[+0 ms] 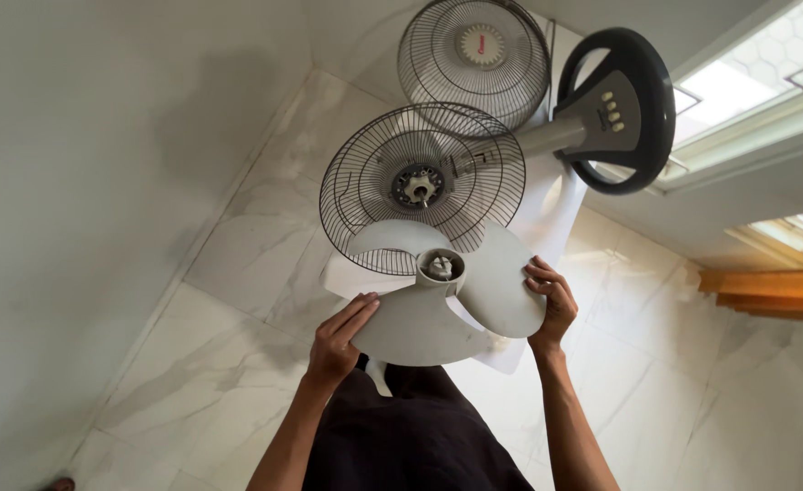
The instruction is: The person disassembles a standing electric fan by removing the front grille, fan blade, and central cap, then reassembles the components in reverse order. The person handles the fan blade, grille, and cap by hand, placing them on a white table during the process.
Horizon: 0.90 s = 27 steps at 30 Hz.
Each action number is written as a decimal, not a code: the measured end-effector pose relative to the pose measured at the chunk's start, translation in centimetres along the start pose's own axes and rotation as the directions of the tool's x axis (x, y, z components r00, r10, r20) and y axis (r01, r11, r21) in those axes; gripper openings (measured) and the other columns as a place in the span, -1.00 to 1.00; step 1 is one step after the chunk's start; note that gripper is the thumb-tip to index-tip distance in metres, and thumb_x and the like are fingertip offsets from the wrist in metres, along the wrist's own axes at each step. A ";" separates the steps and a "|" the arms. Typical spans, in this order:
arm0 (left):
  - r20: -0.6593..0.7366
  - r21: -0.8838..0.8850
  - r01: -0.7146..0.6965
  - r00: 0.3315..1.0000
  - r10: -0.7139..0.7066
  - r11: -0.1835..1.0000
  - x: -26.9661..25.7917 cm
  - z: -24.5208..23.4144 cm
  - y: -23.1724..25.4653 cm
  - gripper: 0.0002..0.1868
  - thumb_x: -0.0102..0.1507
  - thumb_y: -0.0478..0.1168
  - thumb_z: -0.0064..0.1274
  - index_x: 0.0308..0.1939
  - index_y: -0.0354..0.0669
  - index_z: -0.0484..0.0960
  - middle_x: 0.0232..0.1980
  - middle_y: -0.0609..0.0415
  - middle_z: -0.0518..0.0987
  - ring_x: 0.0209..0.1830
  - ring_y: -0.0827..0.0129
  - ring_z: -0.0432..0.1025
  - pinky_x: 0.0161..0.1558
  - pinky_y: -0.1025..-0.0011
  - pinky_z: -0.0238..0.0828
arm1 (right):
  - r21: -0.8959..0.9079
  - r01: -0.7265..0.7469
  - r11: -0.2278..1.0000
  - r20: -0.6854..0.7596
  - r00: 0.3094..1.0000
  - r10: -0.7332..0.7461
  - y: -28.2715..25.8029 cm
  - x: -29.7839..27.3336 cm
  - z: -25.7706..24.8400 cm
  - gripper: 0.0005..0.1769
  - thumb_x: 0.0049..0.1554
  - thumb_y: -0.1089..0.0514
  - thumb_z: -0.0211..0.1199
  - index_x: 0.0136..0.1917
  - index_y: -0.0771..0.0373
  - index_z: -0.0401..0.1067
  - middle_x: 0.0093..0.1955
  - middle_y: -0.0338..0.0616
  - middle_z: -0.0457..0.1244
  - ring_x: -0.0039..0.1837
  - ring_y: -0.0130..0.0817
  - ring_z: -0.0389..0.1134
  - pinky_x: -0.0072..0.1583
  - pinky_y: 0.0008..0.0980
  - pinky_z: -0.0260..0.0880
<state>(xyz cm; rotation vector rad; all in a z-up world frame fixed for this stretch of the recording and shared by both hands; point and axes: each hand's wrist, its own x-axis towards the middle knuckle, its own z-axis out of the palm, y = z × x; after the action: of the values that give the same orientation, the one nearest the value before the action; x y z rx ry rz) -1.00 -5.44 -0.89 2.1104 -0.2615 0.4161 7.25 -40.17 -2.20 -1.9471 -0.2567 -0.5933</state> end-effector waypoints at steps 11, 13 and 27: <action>-0.073 0.033 0.081 0.994 -0.078 0.996 -0.6 1.5 0.9 -0.33 -0.01 -0.74 -0.12 0.11 -0.26 0.66 0.19 -0.02 0.66 0.29 0.14 0.52 0.29 0.30 0.48 | 0.060 -0.081 0.995 0.091 0.993 0.076 2.4 1.3 -0.1 -0.75 0.08 0.55 0.29 -0.24 0.31 0.32 0.10 0.01 0.38 0.40 -0.06 0.38 0.38 -0.11 0.50; -0.084 0.008 0.110 0.990 -0.109 0.994 -0.8 1.6 0.8 -0.38 0.04 -0.72 -0.11 0.11 -0.26 0.66 0.18 -0.02 0.66 0.28 0.13 0.52 0.26 0.31 0.47 | 0.051 -0.087 0.995 0.128 0.989 0.079 2.2 1.5 -0.1 -0.77 0.05 0.54 0.32 -0.21 0.31 0.35 0.10 -0.02 0.38 0.39 -0.08 0.38 0.38 -0.13 0.49; -0.165 -0.161 0.292 0.934 -0.317 0.943 3.2 1.8 -1.2 -0.84 0.31 -0.36 0.16 -0.03 -0.23 0.69 -0.06 0.03 0.74 -0.08 0.31 0.67 -0.04 0.42 0.66 | 0.013 -0.110 0.994 0.197 0.975 0.105 3.0 5.0 1.1 -0.72 0.08 0.58 0.26 -0.02 0.31 0.50 0.07 -0.08 0.38 0.26 -0.21 0.43 0.50 -0.17 0.39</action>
<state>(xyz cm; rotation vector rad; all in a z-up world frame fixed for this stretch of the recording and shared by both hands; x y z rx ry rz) 2.71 -6.35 -1.48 1.9227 0.1465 0.3973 13.11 -40.88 -2.42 -1.9842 -0.2780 -0.3261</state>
